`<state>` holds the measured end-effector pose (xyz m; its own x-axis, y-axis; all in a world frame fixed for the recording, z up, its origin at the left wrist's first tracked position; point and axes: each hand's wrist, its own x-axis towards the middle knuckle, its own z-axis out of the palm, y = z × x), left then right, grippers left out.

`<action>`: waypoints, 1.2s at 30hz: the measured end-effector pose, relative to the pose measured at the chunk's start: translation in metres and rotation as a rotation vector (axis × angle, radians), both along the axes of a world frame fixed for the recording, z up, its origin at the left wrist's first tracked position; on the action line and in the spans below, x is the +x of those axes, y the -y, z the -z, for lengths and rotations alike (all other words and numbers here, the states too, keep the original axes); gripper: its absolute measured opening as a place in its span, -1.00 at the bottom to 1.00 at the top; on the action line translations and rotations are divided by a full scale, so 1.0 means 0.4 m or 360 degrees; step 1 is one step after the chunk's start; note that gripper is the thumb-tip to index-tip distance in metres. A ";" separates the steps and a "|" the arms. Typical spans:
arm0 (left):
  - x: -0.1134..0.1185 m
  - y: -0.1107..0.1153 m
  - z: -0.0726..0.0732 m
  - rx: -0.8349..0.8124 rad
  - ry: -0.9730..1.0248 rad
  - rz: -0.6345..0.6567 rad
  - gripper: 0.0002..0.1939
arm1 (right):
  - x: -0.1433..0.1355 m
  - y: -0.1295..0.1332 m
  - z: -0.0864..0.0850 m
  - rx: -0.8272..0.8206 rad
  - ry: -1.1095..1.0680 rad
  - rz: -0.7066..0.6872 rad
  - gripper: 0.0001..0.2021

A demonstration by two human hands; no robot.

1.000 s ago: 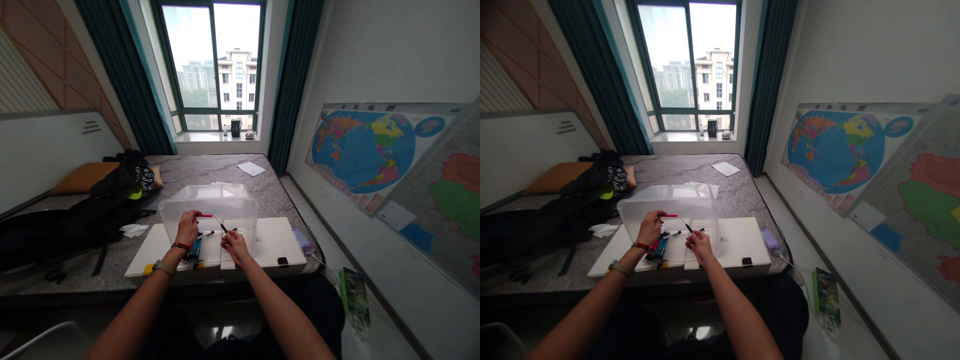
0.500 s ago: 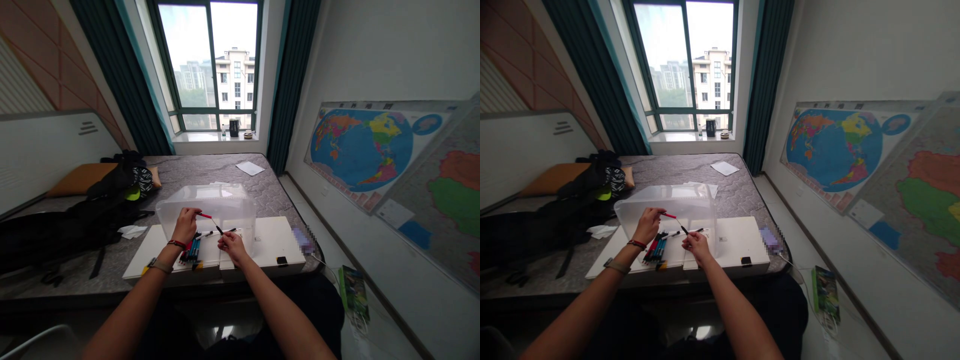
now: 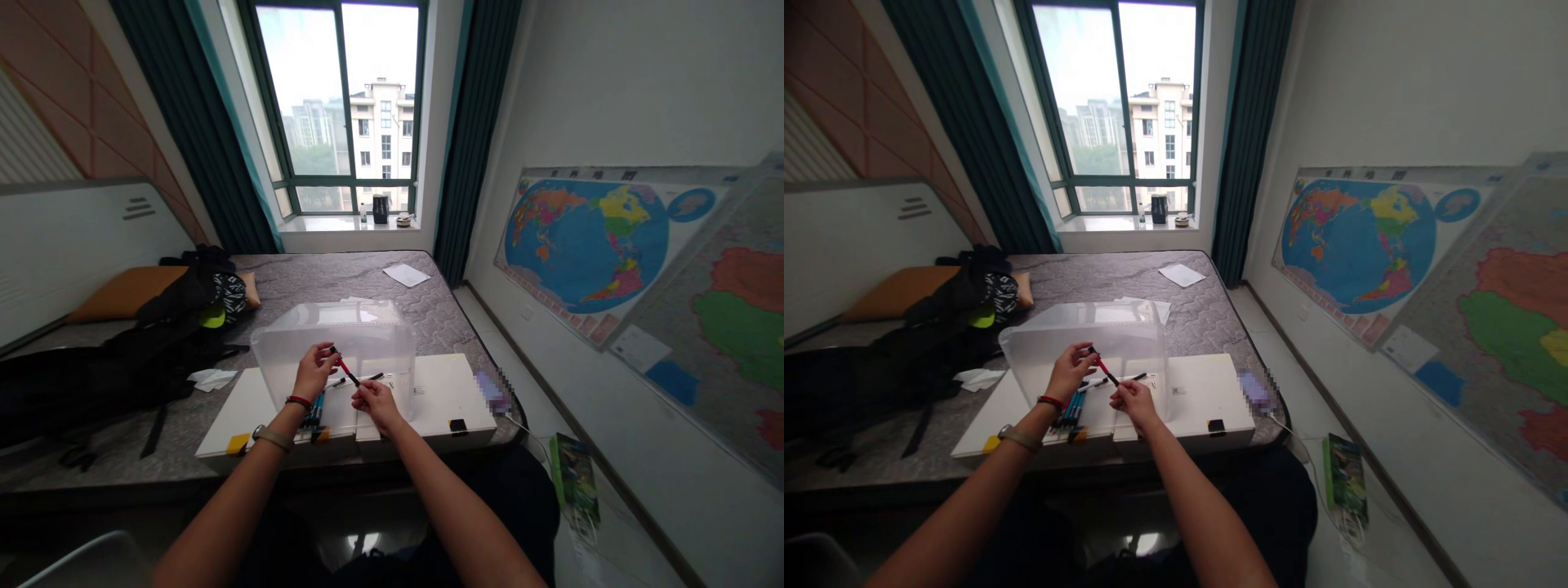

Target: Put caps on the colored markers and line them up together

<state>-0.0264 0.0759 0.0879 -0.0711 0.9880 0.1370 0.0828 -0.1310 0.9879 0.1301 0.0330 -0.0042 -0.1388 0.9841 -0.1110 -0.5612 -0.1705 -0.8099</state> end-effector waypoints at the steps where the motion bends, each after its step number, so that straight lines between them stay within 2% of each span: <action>1: 0.006 0.002 0.005 -0.0049 0.0089 -0.0002 -0.48 | 0.000 0.000 0.000 -0.0001 -0.0005 -0.0003 -0.62; 5: 0.029 0.020 0.025 -0.0230 0.0199 0.0044 -0.48 | 0.002 0.001 0.000 0.0018 -0.0028 -0.0021 -0.63; 8: 0.040 0.035 0.041 -0.0265 0.0180 0.0123 -0.49 | 0.002 0.003 -0.003 0.0025 -0.0035 -0.0025 -0.63; 12: 0.044 0.042 0.060 -0.0268 0.0248 0.0106 -0.47 | 0.001 0.007 -0.013 0.0007 -0.0017 -0.0014 -0.61; 19: 0.043 0.045 0.063 -0.0323 0.0233 0.0238 -0.49 | 0.001 0.010 -0.022 -0.0010 0.0006 -0.0019 -0.56; 28: 0.056 0.046 0.053 -0.0175 0.0136 0.0176 -0.55 | 0.000 0.004 -0.007 0.0025 0.0017 -0.0020 -0.59; 36: 0.052 0.041 0.078 -0.0120 0.0102 0.0143 -0.58 | -0.001 0.004 -0.012 0.0014 0.0059 0.0006 -0.62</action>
